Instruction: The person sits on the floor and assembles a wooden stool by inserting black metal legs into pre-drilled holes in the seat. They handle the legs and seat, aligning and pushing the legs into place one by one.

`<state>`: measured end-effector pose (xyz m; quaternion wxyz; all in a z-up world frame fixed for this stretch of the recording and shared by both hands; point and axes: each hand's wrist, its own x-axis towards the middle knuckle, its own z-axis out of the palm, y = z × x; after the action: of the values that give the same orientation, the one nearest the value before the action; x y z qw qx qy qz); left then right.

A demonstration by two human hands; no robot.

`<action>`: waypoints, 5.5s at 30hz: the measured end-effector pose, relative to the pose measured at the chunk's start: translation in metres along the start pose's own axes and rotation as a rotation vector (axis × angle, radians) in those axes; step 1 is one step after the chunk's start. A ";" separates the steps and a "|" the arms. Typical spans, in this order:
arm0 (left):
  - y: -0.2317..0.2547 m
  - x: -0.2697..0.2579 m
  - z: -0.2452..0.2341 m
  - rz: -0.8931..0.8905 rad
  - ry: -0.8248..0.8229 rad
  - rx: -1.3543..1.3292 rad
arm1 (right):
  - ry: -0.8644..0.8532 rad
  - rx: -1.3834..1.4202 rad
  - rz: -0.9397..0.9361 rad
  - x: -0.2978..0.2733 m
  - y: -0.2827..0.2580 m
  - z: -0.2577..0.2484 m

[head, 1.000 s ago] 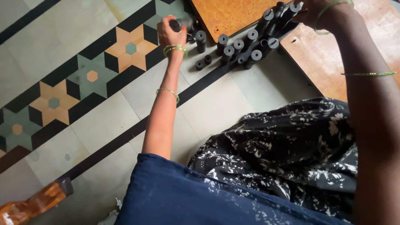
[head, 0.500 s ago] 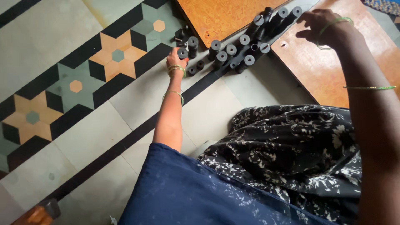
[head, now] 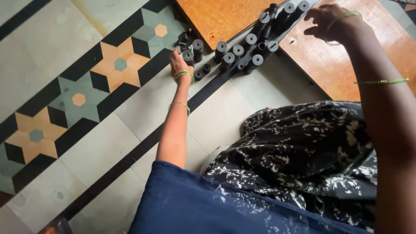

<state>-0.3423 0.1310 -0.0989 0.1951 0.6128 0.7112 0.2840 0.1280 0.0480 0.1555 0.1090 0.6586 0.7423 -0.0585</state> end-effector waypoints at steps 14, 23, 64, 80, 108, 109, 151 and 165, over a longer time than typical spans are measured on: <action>0.207 0.065 -0.013 0.509 0.262 -0.338 | 0.042 -0.013 0.230 -0.065 0.077 -0.032; 0.400 0.060 0.077 0.709 -0.128 -0.269 | -0.018 0.192 0.496 -0.114 0.189 0.027; 0.413 -0.049 0.369 0.485 -1.131 0.836 | -0.412 0.407 0.937 -0.002 0.329 0.246; 0.505 0.030 0.325 0.728 -0.709 0.054 | 0.310 0.683 0.538 0.048 0.304 0.139; 0.506 0.015 0.354 0.812 -0.504 -0.480 | 0.791 0.404 0.221 0.070 0.257 0.010; 0.506 0.015 0.354 0.805 -0.530 -0.459 | 0.775 0.413 0.218 0.070 0.256 0.007; 0.488 0.021 0.369 0.768 -0.632 -0.388 | 0.343 0.387 0.376 0.069 0.261 -0.024; 0.488 0.017 0.372 0.720 -0.645 -0.400 | 0.203 0.261 0.547 0.077 0.239 -0.042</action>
<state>0.2587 0.2519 -0.0682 0.4072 0.8257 0.2911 0.2602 0.3531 0.1621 0.1915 -0.0392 0.8447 0.5309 -0.0559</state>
